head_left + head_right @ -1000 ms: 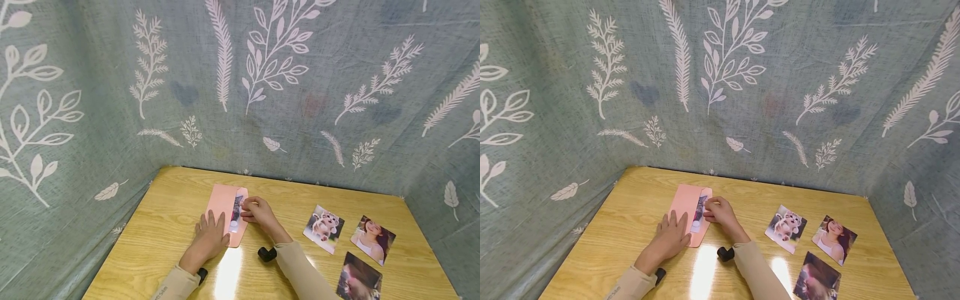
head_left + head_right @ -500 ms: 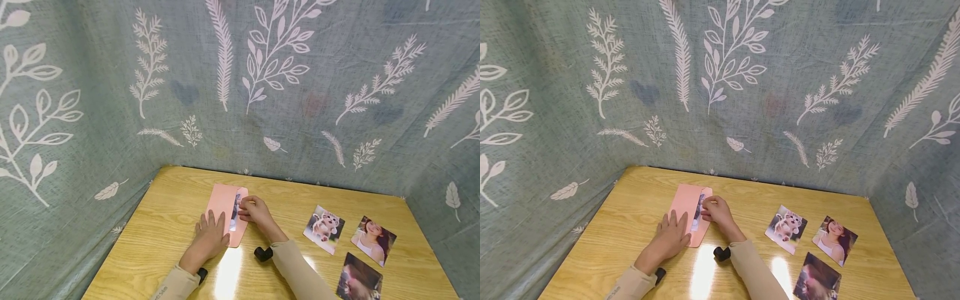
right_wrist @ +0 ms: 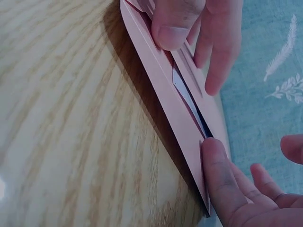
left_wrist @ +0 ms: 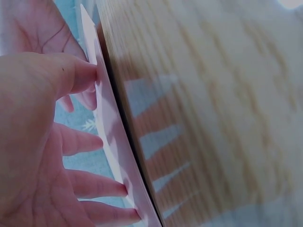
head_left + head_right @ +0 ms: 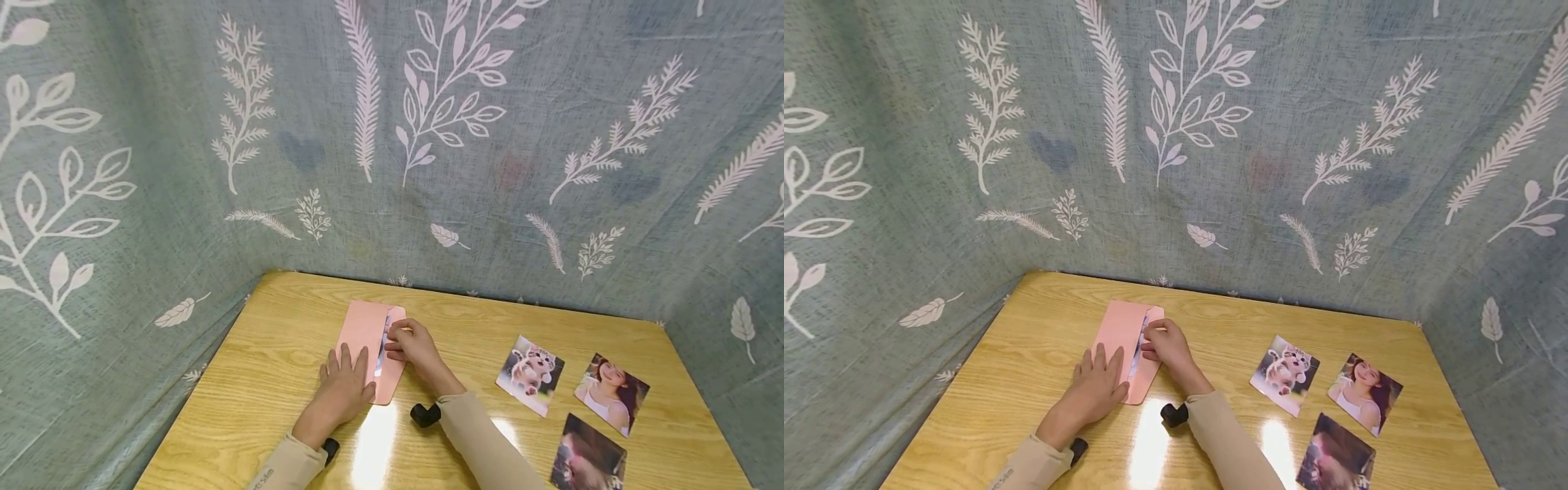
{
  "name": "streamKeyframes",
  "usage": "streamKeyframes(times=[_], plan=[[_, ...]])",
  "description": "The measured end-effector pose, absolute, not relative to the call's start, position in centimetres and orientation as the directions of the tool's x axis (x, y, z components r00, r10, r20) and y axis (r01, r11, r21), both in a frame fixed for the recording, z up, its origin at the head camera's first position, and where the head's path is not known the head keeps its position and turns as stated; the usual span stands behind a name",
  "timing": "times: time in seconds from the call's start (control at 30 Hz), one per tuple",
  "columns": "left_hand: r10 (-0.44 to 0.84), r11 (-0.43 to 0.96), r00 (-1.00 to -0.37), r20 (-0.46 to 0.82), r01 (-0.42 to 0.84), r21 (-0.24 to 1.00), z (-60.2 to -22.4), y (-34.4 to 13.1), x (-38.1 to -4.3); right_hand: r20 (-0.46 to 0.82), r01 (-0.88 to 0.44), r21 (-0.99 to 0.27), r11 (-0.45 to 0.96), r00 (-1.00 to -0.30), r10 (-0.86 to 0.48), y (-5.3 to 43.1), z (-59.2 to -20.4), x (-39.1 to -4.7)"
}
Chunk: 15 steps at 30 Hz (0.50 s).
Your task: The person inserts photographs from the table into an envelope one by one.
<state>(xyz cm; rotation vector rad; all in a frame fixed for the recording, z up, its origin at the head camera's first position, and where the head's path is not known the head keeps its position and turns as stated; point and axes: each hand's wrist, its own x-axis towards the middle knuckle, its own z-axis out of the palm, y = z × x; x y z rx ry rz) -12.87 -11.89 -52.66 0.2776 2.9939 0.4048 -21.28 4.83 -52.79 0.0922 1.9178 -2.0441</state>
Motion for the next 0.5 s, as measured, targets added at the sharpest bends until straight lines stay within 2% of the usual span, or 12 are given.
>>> streamKeyframes(times=[0.5], plan=[[0.192, 0.953, -0.977, -0.092, 0.163, 0.256, -52.87, -11.93, -12.86, -0.289, 0.295, -0.956, -0.002, -0.939, -0.184, 4.49, -52.68, -21.21]])
